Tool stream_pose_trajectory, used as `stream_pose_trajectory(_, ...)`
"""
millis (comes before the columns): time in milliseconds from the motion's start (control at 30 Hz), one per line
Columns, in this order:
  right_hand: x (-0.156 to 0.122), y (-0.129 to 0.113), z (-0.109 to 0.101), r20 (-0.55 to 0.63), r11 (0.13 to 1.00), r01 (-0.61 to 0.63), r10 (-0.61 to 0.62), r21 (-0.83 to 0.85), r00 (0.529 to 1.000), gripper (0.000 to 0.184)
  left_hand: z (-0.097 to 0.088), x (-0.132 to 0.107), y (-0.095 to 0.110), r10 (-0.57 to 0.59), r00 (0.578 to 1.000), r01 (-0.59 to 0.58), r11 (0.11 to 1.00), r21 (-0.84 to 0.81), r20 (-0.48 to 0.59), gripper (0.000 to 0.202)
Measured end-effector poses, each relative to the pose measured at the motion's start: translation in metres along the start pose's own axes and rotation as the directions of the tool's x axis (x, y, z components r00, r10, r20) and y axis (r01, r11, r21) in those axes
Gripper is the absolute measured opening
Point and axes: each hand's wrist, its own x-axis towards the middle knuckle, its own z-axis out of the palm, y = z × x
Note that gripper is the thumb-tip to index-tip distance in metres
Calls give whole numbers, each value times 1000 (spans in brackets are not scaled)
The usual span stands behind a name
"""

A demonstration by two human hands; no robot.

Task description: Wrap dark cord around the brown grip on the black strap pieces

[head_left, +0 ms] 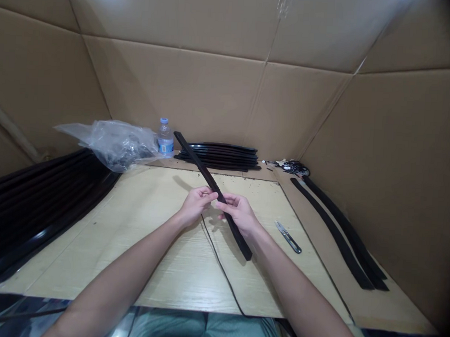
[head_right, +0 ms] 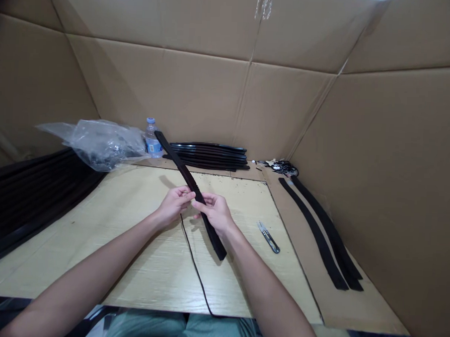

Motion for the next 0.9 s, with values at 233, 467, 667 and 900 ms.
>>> stream_pose_trajectory(233,-2,-1,-1,9,999,22,-21,-39,1000,40,-2,0,1,-2,1000,2,1000,23,16,31)
stream_pose_trajectory(467,0,-7,-1,0,999,45,-45,-16,999,29,-5,2,-1,17,998,-22,996,86,60,35)
stream_pose_trajectory(667,1,-2,-6,21,997,17,-15,-76,1000,36,-6,-1,1,6,996,-14,996,90,84,36)
stream_pose_trajectory(900,-4,-9,-8,138,998,-33,40,-53,990,41,-2,-5,7,12,985,-23,998,66,172,35)
